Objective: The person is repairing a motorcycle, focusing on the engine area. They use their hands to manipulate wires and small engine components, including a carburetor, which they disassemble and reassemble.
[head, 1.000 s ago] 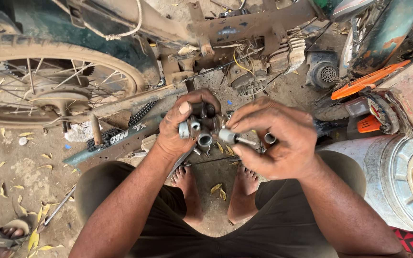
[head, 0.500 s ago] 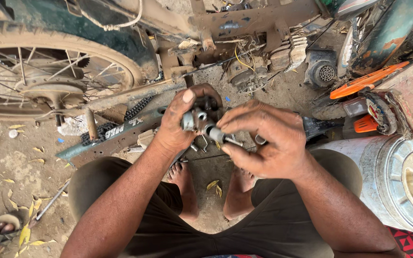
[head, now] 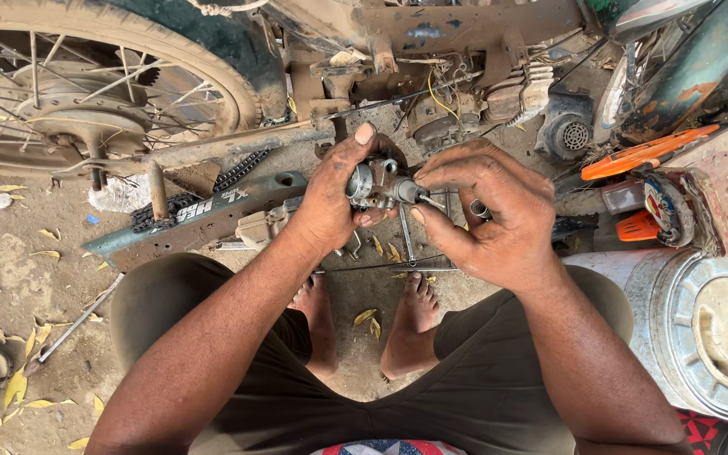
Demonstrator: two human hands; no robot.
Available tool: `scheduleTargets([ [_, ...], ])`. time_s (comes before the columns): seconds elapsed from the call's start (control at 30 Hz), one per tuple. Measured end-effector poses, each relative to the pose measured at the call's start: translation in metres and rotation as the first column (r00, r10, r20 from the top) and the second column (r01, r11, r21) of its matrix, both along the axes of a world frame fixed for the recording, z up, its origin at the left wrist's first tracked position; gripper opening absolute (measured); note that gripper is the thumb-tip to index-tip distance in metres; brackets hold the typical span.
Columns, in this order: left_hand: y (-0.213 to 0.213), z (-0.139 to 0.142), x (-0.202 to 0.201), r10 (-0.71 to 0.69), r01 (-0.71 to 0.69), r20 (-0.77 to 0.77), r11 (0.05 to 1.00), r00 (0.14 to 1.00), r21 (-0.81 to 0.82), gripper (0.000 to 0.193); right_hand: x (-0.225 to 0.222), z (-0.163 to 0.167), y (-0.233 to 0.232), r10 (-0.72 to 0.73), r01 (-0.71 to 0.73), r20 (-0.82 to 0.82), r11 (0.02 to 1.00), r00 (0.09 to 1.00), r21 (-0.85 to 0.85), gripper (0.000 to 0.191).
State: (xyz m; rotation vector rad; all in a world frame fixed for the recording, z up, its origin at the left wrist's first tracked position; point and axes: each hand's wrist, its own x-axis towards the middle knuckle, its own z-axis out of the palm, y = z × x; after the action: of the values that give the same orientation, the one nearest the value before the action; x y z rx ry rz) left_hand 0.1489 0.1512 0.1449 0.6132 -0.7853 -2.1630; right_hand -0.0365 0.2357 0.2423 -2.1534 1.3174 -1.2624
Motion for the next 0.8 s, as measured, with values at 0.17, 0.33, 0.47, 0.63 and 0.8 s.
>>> scheduleTargets([
  [0.17,-0.0014,-0.0013,-0.0001,-0.012,0.012,-0.015,1.000,1.000,0.014,0.055,-0.0017,-0.0015,-0.0025,0.012,-0.012,-0.034,1.000,0.999,-0.008,0.029],
  [0.33,-0.0019,-0.0017,-0.0003,-0.019,0.019,0.006,0.999,1.000,0.031,0.055,-0.0010,-0.0036,-0.0038,-0.009,0.009,-0.033,1.000,0.999,0.026,0.029],
  [0.47,-0.0019,-0.0018,-0.0010,-0.023,0.025,-0.028,0.998,0.999,0.065,0.055,-0.0013,-0.0041,-0.0047,-0.018,0.020,-0.051,0.999,0.999,0.032,0.029],
  [0.63,0.0004,-0.0026,-0.0023,-0.026,0.029,-0.027,0.994,0.999,0.102,0.055,-0.0028,-0.0057,-0.0067,0.003,-0.002,-0.023,0.999,1.000,0.048,0.029],
  [0.8,0.0020,-0.0009,-0.0047,0.001,0.000,-0.008,0.994,1.000,0.111,0.053,-0.0062,-0.0055,-0.0092,0.022,-0.024,0.017,0.996,1.000,0.089,0.026],
])
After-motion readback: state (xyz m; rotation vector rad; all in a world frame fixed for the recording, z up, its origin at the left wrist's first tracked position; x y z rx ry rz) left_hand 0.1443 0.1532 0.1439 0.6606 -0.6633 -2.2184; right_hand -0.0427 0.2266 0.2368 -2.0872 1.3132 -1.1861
